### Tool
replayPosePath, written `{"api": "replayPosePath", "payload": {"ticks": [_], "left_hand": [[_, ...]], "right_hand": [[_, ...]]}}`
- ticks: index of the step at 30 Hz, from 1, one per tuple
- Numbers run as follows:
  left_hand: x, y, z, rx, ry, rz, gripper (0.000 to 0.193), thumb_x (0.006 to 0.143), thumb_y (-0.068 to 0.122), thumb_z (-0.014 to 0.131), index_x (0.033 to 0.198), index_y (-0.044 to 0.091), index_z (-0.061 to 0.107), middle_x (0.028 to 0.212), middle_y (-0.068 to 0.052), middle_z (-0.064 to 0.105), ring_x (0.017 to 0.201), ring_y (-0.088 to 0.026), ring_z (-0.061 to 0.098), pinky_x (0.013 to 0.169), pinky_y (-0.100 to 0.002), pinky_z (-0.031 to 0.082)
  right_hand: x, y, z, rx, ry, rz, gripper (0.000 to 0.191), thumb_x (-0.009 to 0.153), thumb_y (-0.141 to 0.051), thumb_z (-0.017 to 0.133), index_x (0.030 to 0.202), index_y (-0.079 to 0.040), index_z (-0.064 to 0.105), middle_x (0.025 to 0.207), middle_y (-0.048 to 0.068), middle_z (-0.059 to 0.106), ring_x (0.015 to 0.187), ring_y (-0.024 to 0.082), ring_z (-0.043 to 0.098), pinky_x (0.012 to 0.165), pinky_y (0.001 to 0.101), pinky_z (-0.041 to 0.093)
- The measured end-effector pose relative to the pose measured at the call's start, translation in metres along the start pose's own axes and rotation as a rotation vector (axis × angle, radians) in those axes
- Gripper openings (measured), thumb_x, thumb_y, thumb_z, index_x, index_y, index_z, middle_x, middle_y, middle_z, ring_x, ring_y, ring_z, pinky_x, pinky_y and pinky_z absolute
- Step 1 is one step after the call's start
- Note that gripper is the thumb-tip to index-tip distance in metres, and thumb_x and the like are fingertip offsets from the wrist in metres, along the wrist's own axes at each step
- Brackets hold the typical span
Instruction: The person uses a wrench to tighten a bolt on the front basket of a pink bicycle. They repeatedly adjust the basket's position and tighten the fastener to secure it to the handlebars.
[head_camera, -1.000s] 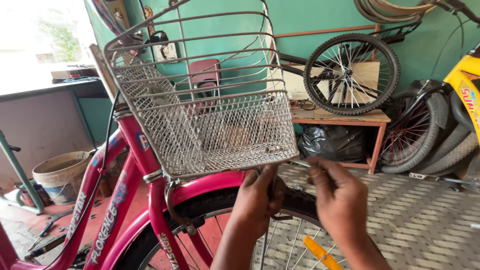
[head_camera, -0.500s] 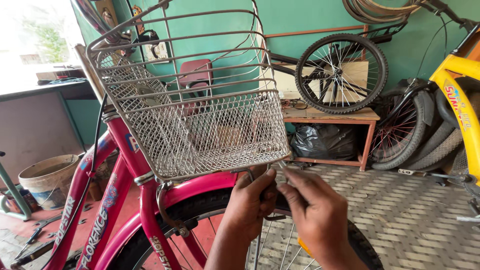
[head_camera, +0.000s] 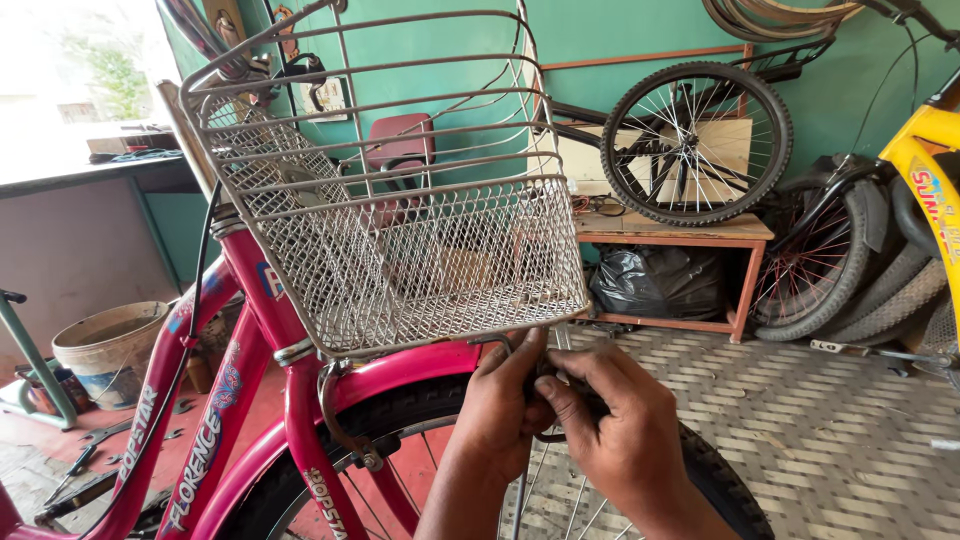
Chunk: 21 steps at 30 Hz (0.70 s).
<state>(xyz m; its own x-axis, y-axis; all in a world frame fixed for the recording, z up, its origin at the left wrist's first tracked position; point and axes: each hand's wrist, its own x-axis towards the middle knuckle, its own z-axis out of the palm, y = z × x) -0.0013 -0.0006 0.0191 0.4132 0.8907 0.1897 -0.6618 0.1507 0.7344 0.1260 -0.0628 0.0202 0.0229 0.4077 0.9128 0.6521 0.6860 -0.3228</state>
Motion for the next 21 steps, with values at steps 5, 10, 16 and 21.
{"api": "replayPosePath", "payload": {"ticks": [5, 10, 16, 21], "left_hand": [[0.000, 0.000, 0.001, 0.079, -0.050, 0.014, 0.019, 0.105, 0.028, 0.053, 0.093, 0.013, 0.052, 0.062, 0.001, 0.044, 0.042, -0.006, 0.033, 0.037, -0.022, 0.023], [0.003, -0.002, -0.002, 0.071, -0.085, 0.053, 0.027, 0.107, 0.028, 0.052, 0.087, 0.011, 0.046, 0.062, 0.000, 0.044, 0.042, -0.006, 0.033, 0.037, -0.024, 0.023], [0.002, -0.003, -0.003, 0.082, -0.048, 0.039, 0.022, 0.106, 0.027, 0.052, 0.090, 0.013, 0.048, 0.061, 0.001, 0.044, 0.041, -0.006, 0.032, 0.037, -0.024, 0.022], [0.002, -0.002, -0.002, 0.067, -0.056, 0.032, 0.022, 0.106, 0.027, 0.052, 0.091, 0.012, 0.049, 0.062, 0.000, 0.045, 0.041, -0.007, 0.033, 0.038, -0.024, 0.023]], "right_hand": [[0.018, 0.046, -0.023, 0.303, 0.071, 0.397, 0.026, 0.103, -0.025, 0.057, 0.103, -0.002, 0.070, 0.094, 0.010, 0.078, 0.087, 0.019, 0.078, 0.083, 0.0337, 0.063], [0.020, 0.083, -0.031, 0.758, 0.051, 0.592, 0.029, 0.105, -0.022, 0.050, 0.109, 0.002, 0.065, 0.095, 0.012, 0.074, 0.085, 0.022, 0.074, 0.081, 0.0403, 0.063], [0.011, 0.071, -0.020, 0.557, 0.097, 0.435, 0.024, 0.106, -0.017, 0.052, 0.111, 0.002, 0.066, 0.094, 0.011, 0.074, 0.085, 0.019, 0.075, 0.081, 0.0345, 0.064], [0.018, 0.060, -0.019, 0.415, 0.091, 0.362, 0.023, 0.106, -0.015, 0.053, 0.110, 0.002, 0.067, 0.091, 0.010, 0.076, 0.084, 0.017, 0.076, 0.078, 0.0309, 0.064]]}}
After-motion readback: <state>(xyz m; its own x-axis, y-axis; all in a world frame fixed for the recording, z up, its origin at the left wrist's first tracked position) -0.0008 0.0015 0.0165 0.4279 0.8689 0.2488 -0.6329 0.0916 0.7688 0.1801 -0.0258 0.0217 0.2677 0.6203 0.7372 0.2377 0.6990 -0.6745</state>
